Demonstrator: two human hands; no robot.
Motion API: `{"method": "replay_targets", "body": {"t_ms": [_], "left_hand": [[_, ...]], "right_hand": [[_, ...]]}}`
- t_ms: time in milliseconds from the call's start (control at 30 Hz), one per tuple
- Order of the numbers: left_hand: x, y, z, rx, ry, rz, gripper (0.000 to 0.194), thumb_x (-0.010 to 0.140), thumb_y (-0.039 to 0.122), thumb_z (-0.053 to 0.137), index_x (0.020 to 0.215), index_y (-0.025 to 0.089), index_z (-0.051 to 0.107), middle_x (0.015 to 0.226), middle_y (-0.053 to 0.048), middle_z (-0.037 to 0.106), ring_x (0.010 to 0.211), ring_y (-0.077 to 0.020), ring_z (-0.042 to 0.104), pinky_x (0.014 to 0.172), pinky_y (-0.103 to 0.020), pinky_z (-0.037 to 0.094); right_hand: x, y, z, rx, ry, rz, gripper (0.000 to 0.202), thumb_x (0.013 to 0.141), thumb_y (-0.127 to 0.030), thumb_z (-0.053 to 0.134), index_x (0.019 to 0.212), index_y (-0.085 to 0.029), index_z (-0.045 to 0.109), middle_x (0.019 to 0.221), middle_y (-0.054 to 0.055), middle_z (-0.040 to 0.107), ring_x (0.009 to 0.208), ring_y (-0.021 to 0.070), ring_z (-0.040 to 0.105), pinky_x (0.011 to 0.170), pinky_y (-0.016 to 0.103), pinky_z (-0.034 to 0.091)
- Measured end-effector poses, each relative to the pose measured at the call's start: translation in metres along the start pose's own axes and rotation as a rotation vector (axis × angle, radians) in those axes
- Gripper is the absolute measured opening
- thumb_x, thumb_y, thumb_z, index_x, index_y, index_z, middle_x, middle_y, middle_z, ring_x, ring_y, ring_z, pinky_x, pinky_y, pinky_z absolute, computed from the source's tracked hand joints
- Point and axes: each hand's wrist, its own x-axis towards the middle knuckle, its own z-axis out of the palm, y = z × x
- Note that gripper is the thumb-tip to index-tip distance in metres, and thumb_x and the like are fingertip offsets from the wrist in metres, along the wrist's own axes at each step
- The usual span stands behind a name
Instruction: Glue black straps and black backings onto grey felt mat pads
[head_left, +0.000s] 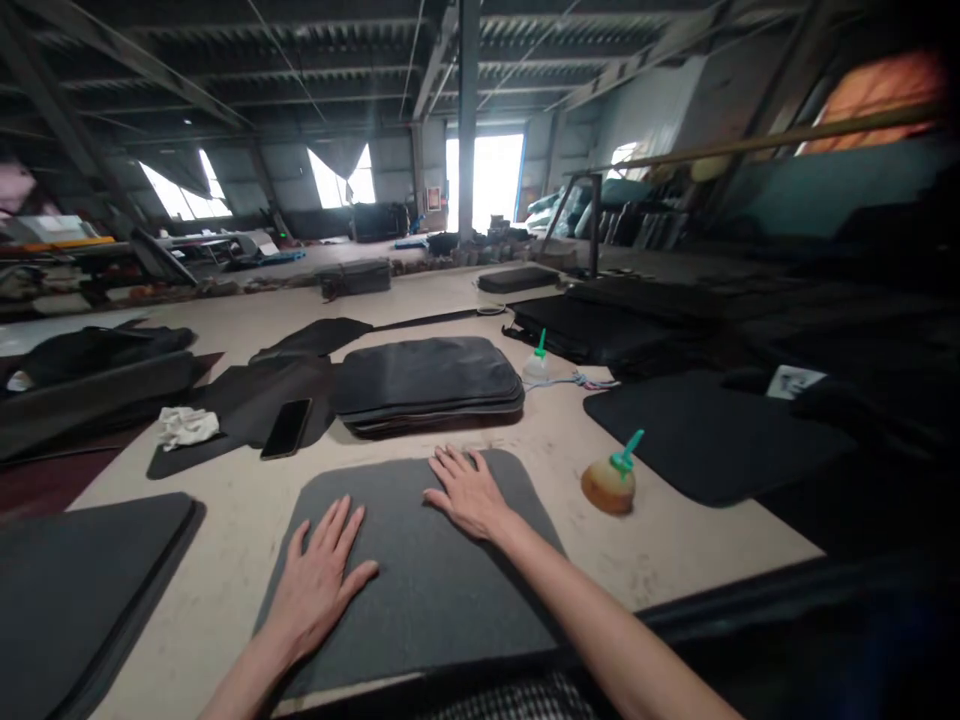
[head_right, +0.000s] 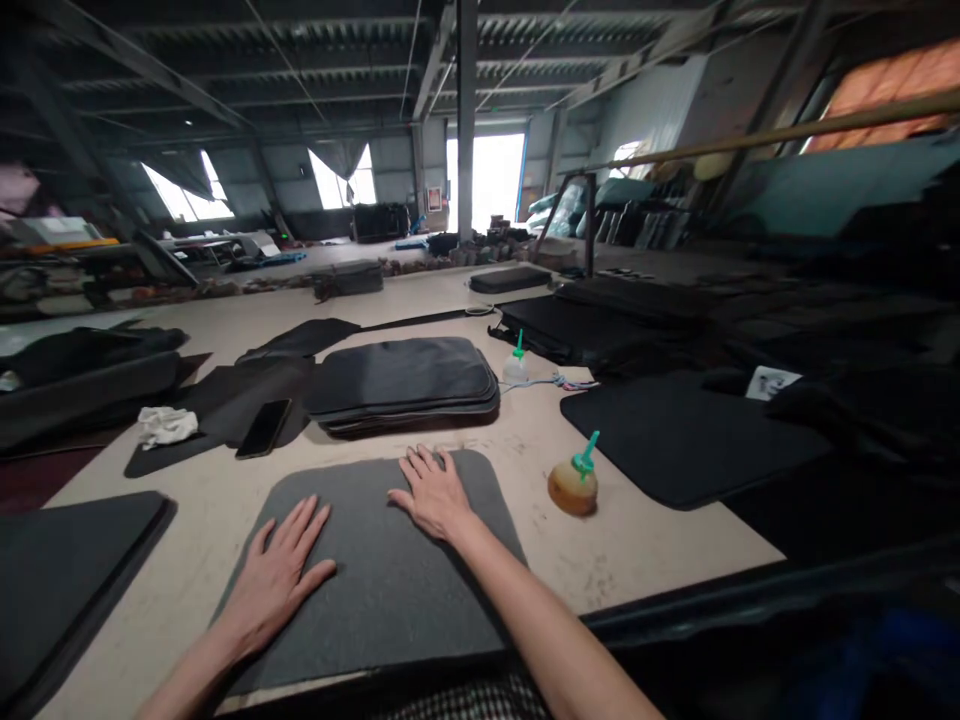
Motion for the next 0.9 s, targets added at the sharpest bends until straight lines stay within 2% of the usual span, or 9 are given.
{"method": "replay_targets", "body": {"t_ms": [133, 233, 367, 500, 667, 900], "left_hand": [[0.0, -0.001, 0.004, -0.014, 0.029, -0.007, 0.071, 0.101, 0.067, 0.036, 0.162, 0.031, 0.034, 0.171, -0.009, 0.028, 0.157, -0.0307, 0.03, 0.124, -0.056, 0.026], [-0.002, 0.0, 0.003, -0.012, 0.045, -0.027, 0.072, 0.101, 0.068, 0.036, 0.162, 0.03, 0.036, 0.171, -0.01, 0.027, 0.157, -0.0303, 0.029, 0.124, -0.055, 0.026], [-0.003, 0.002, -0.005, -0.016, 0.017, -0.034, 0.074, 0.102, 0.069, 0.034, 0.162, 0.027, 0.035, 0.172, -0.012, 0.023, 0.159, -0.03, 0.025, 0.124, -0.055, 0.024], [-0.002, 0.002, -0.01, -0.046, -0.017, -0.028, 0.076, 0.101, 0.071, 0.031, 0.163, 0.026, 0.035, 0.172, -0.014, 0.024, 0.16, -0.0293, 0.022, 0.125, -0.056, 0.022], [-0.003, 0.003, -0.013, -0.056, -0.013, -0.03, 0.076, 0.101, 0.071, 0.031, 0.162, 0.026, 0.036, 0.172, -0.013, 0.024, 0.16, -0.0301, 0.023, 0.125, -0.056, 0.022], [-0.003, 0.005, -0.013, -0.076, -0.013, -0.036, 0.077, 0.1, 0.072, 0.031, 0.161, 0.026, 0.038, 0.172, -0.013, 0.025, 0.159, -0.0312, 0.024, 0.125, -0.057, 0.021]], "right_hand": [[-0.003, -0.003, 0.0, -0.029, 0.033, 0.07, 0.071, 0.105, -0.071, 0.029, 0.152, -0.023, 0.054, 0.158, 0.013, 0.047, 0.151, 0.0337, 0.036, 0.12, 0.063, 0.026], [-0.006, -0.007, 0.002, -0.044, 0.059, 0.112, 0.07, 0.105, -0.07, 0.03, 0.15, -0.022, 0.056, 0.157, 0.014, 0.049, 0.15, 0.0358, 0.037, 0.119, 0.063, 0.026], [-0.006, -0.004, 0.003, -0.037, 0.104, 0.172, 0.055, 0.109, -0.054, 0.037, 0.143, -0.018, 0.06, 0.152, 0.016, 0.055, 0.146, 0.0378, 0.04, 0.116, 0.062, 0.027], [0.014, 0.009, 0.002, 0.014, 0.073, 0.16, 0.04, 0.111, -0.035, 0.039, 0.137, -0.019, 0.065, 0.143, 0.014, 0.062, 0.132, 0.0327, 0.051, 0.111, 0.054, 0.033], [0.046, 0.01, 0.003, 0.057, 0.001, 0.095, 0.028, 0.108, -0.034, 0.05, 0.115, -0.027, 0.076, 0.117, 0.008, 0.071, 0.113, 0.0272, 0.058, 0.102, 0.045, 0.038], [0.06, 0.006, 0.008, 0.07, -0.05, 0.155, 0.017, 0.102, -0.032, 0.062, 0.1, -0.022, 0.076, 0.107, 0.01, 0.071, 0.108, 0.0277, 0.059, 0.096, 0.043, 0.039]]}}
